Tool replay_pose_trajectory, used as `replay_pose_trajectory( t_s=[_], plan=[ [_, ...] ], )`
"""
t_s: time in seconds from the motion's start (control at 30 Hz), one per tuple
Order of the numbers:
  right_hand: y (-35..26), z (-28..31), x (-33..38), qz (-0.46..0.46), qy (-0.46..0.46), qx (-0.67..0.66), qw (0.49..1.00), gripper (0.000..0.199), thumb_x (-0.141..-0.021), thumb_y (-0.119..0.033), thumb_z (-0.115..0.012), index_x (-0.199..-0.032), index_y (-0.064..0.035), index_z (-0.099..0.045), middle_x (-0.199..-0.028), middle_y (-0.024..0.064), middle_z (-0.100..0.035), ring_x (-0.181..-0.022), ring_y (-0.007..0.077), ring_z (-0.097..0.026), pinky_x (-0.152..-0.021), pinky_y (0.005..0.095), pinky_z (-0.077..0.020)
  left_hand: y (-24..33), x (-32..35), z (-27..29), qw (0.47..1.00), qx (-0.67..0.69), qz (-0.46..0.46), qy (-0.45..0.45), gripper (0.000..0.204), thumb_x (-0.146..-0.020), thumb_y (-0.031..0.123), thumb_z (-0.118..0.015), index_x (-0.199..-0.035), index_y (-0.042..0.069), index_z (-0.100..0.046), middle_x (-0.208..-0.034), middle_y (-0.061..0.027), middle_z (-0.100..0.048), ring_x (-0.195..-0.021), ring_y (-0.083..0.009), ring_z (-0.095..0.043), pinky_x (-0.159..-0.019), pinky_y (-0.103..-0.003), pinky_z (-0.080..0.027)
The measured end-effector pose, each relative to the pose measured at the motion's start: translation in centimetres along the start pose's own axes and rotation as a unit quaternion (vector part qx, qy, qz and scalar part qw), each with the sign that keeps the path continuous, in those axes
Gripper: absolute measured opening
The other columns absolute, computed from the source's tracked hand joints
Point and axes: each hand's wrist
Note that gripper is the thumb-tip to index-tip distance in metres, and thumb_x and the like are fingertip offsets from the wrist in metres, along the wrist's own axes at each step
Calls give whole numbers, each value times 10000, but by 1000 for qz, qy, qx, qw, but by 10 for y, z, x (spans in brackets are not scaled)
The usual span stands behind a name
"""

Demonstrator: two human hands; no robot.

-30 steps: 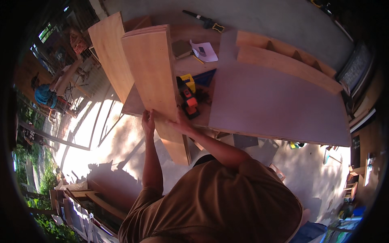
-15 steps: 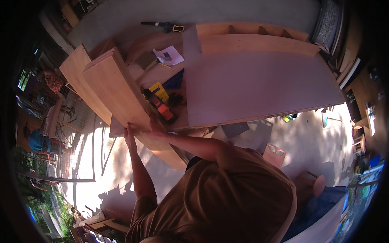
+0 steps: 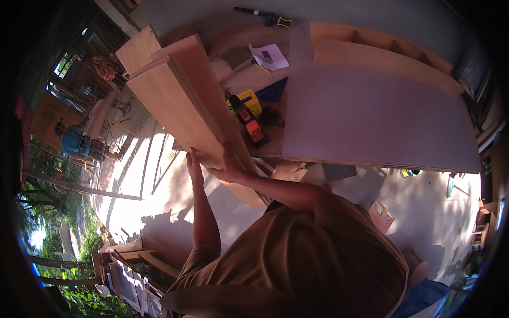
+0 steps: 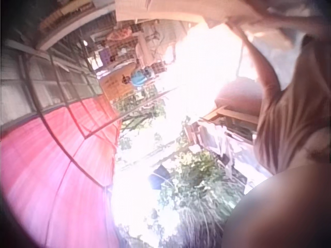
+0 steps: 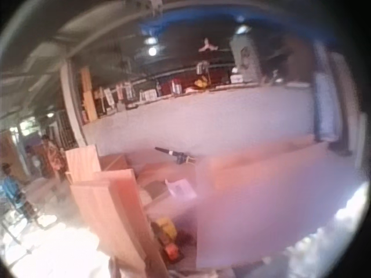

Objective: The person assembles a curved wooden structure by positioning and securing wooden planks and supports. They use a cordless drill to drive screws into pre-drilled holes, aligning pieces with assistance from another person.

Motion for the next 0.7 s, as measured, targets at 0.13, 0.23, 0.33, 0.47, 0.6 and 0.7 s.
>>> replay_pose_trajectory(
  t_s=[0.13,0.23,0.33,0.47,0.6,0.7],
  plan=[
    [-12,-18,21,32,-28,144,989,1277,-922,-435,-784,-1560,217,109,-1643,478,24,-1593,556,1,-1319,532,-91,-2,16,24,997,-57,43,16,623,-1103,599,-466,-1133,-4,-619,-1093,-130,-653,-1058,-240,-580,-969,-382,-451],
    [-16,-25,39,38,-56,168,983,1249,-947,-421,-758,-1549,229,122,-1634,495,42,-1584,579,23,-1317,545,-81,-7,30,38,997,-65,29,35,566,-1121,538,-473,-1095,-10,-613,-1053,-124,-644,-1025,-231,-577,-940,-383,-458],
    [-18,-27,53,55,-61,162,983,1226,-956,-408,-749,-1547,235,112,-1632,500,40,-1581,588,33,-1315,556,-74,-11,44,42,996,-65,1,59,517,-1126,479,-498,-1123,-25,-616,-1067,-126,-653,-1022,-233,-583,-939,-384,-465],
    [-17,-23,60,58,-71,141,986,1214,-961,-392,-748,-1550,231,112,-1632,499,50,-1576,598,52,-1311,572,-64,-11,51,39,992,-74,-3,104,623,-1097,586,-496,-1195,-14,-634,-1104,-121,-666,-1065,-228,-600,-971,-384,-464],
    [-15,-25,60,53,-62,136,987,1209,-961,-377,-750,-1556,221,116,-1634,494,50,-1575,600,37,-1308,578,-73,-8,49,35,990,-82,23,112,566,-1099,495,-551,-1237,-50,-615,-1155,-175,-673,-1107,-281,-614,-1014,-412,-466],
    [-11,-28,53,44,-41,146,988,1218,-954,-380,-757,-1562,214,115,-1638,490,29,-1579,593,15,-1308,575,-83,-5,44,31,993,-75,25,90,571,-1098,508,-547,-1219,-45,-615,-1154,-175,-669,-1099,-282,-613,-1009,-413,-466]
  ],
)
Point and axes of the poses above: each hand's wrist, its own x-axis away from the middle knuckle, its own z-axis out of the back of the hand, y = z × x
